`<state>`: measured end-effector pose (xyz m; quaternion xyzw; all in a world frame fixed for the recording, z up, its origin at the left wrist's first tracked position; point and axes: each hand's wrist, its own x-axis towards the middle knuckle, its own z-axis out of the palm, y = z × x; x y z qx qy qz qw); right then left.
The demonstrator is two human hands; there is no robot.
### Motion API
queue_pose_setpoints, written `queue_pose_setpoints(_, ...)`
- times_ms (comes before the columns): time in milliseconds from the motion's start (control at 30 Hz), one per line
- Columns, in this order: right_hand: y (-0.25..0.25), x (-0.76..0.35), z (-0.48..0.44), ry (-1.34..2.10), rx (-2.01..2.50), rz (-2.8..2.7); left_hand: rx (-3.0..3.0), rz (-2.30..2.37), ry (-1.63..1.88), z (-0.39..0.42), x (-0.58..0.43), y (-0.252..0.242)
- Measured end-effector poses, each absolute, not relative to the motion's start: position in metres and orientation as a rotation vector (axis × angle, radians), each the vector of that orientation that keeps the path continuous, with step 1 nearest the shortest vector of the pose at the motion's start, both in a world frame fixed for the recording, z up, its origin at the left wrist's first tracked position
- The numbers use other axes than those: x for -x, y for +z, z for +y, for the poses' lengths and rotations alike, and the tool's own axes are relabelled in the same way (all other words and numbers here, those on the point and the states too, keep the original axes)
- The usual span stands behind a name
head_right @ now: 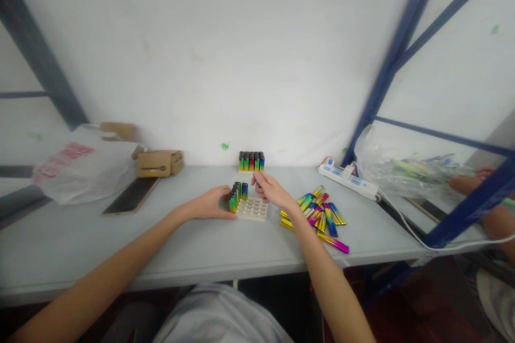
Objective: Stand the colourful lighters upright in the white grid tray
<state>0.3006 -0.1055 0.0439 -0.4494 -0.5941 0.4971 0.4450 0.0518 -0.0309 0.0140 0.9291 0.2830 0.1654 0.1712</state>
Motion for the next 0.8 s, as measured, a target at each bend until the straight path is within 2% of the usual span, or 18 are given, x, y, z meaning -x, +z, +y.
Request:
queue_pose_setpoints(167, 0.039, -0.288, -0.101, 0.908, 1.278, -1.304, -2.636, 0.817, 0.458, -0.033, -0.052, 0.017)
queue_pose_setpoints(367, 0.037, -0.288, -0.102, 0.575, 1.503, -1.480, -2.635, 0.832, 0.476, -0.033, -0.052, 0.016)
queue_pose_setpoints(633, 0.030, -0.292, -0.096, 0.562, 1.472, -1.560, -2.614, 0.821, 0.476, -0.034, -0.052, 0.017)
queue_pose_setpoints(800, 0.028, -0.298, -0.094, 0.557, 1.371, -1.795, -2.649, 0.814, 0.473, -0.034, -0.053, 0.018)
